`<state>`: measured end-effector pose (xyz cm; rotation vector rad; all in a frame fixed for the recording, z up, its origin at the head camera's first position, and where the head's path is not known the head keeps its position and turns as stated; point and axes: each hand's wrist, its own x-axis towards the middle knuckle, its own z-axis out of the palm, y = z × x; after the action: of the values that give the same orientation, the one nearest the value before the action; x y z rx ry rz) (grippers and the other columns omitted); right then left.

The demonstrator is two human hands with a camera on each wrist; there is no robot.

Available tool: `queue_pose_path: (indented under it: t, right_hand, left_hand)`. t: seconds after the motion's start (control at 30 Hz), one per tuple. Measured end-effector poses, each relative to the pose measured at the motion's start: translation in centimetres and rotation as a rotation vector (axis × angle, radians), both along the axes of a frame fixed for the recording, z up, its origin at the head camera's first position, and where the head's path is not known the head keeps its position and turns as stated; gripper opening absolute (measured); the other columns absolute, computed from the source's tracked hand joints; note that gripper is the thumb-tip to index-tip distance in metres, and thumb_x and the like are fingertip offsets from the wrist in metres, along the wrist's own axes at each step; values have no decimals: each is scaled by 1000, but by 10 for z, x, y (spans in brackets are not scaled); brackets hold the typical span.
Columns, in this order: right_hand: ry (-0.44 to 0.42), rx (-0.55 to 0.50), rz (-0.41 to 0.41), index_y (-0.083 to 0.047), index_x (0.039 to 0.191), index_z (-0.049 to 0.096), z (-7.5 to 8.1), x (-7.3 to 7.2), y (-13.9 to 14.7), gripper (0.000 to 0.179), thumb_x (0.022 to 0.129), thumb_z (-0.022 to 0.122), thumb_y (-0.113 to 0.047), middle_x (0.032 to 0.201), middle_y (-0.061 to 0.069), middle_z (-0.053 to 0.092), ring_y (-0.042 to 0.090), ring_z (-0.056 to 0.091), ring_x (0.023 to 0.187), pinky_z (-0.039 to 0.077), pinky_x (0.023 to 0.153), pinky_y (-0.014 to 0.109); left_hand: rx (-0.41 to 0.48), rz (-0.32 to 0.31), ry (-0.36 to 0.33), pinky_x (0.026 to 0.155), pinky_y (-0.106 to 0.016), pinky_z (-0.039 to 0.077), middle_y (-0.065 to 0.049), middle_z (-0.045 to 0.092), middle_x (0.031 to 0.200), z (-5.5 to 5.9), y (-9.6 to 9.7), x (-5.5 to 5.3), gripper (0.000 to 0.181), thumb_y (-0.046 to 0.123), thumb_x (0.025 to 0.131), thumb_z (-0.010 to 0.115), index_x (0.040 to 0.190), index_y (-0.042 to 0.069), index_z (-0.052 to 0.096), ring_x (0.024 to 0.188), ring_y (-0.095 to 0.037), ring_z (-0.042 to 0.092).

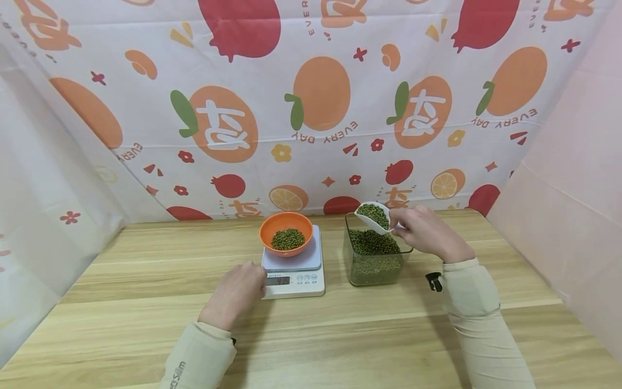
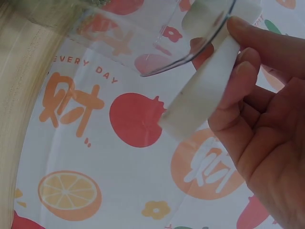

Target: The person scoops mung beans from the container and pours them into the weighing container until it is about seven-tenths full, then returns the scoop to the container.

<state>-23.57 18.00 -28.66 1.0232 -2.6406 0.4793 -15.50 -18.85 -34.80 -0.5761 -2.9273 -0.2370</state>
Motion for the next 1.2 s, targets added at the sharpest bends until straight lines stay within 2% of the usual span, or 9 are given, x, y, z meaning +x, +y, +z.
queue_pose_path:
  t: [0.33, 0.67, 0.87, 1.2]
  right_hand:
    - [8, -2, 17, -11, 80, 62, 2, -1, -1, 20, 85, 73, 5, 72, -2, 63, 13, 46, 61, 39, 56, 32]
    - [12, 15, 42, -11, 81, 61, 6, -4, -4, 20, 86, 70, 7, 66, -6, 56, 12, 42, 60, 38, 58, 32]
    - [3, 28, 41, -10, 82, 63, 8, -4, -8, 19, 87, 69, 8, 69, -5, 60, 11, 46, 60, 41, 59, 32]
    - [-3, 20, 68, -13, 78, 58, 9, -4, -20, 26, 85, 68, 9, 66, -5, 56, 10, 41, 59, 36, 57, 30]
  left_hand:
    - [4, 5, -5, 48, -28, 37, 0, 48, 56, 0, 0, 0, 24, -8, 77, 76, 63, 5, 62, 52, -14, 42]
    - [12, 6, -8, 48, -27, 37, 1, 48, 56, 0, 0, 0, 23, -9, 78, 75, 64, 5, 62, 52, -13, 42]
    - [10, 7, 5, 48, -28, 37, 0, 49, 56, 0, 0, 0, 22, -9, 78, 74, 64, 5, 62, 52, -14, 42]
    - [11, 11, -10, 47, -27, 38, 0, 51, 56, 1, 0, 1, 22, -8, 79, 74, 64, 5, 63, 51, -13, 43]
